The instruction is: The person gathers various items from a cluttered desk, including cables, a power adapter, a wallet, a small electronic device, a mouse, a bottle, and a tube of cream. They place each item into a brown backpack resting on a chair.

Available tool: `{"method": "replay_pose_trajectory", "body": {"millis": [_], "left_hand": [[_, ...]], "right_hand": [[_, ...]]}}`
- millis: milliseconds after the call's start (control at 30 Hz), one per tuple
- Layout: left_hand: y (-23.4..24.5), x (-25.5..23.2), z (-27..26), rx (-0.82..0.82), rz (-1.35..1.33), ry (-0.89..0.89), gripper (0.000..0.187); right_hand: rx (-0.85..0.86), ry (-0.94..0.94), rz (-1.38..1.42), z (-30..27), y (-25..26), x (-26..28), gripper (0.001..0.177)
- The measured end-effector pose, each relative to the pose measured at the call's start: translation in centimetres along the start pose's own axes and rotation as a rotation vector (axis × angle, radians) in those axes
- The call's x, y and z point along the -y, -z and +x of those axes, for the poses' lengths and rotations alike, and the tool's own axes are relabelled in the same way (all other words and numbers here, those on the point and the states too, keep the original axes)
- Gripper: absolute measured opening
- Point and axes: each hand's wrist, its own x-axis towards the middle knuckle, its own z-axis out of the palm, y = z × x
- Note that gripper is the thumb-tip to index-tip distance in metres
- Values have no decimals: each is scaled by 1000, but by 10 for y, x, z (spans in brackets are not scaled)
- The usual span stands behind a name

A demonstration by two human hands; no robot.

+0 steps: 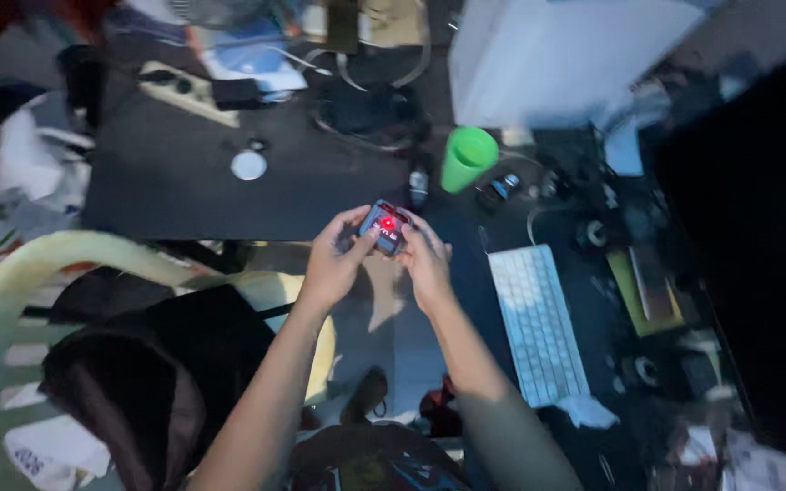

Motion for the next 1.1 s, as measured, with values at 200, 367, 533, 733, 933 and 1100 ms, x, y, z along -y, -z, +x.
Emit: {"method": "replay_pose_trajectory", "body": {"millis": [200, 367, 533, 733, 933, 1100], "left_hand": [[55, -26, -25, -252, -60, -32, 42], [93, -40, -46, -444, -45, 28, 41], [125, -67, -76, -564, 459, -243, 39], [158, -107, -111, -468, 569, -206, 53], [189, -115, -129, -531, 545, -250, 47], [204, -106, -127, -678, 415, -172, 36]], "right_hand": [[189, -74, 43, 20, -73, -13, 42], [374, -130, 119, 15, -127, -19, 49], [513, -193, 89, -2, -170, -23, 50], [504, -166, -85, -20, -216, -35, 44], [500, -144, -224, -32, -256, -46, 44], [552, -64, -355, -35, -277, -49, 43]]}}
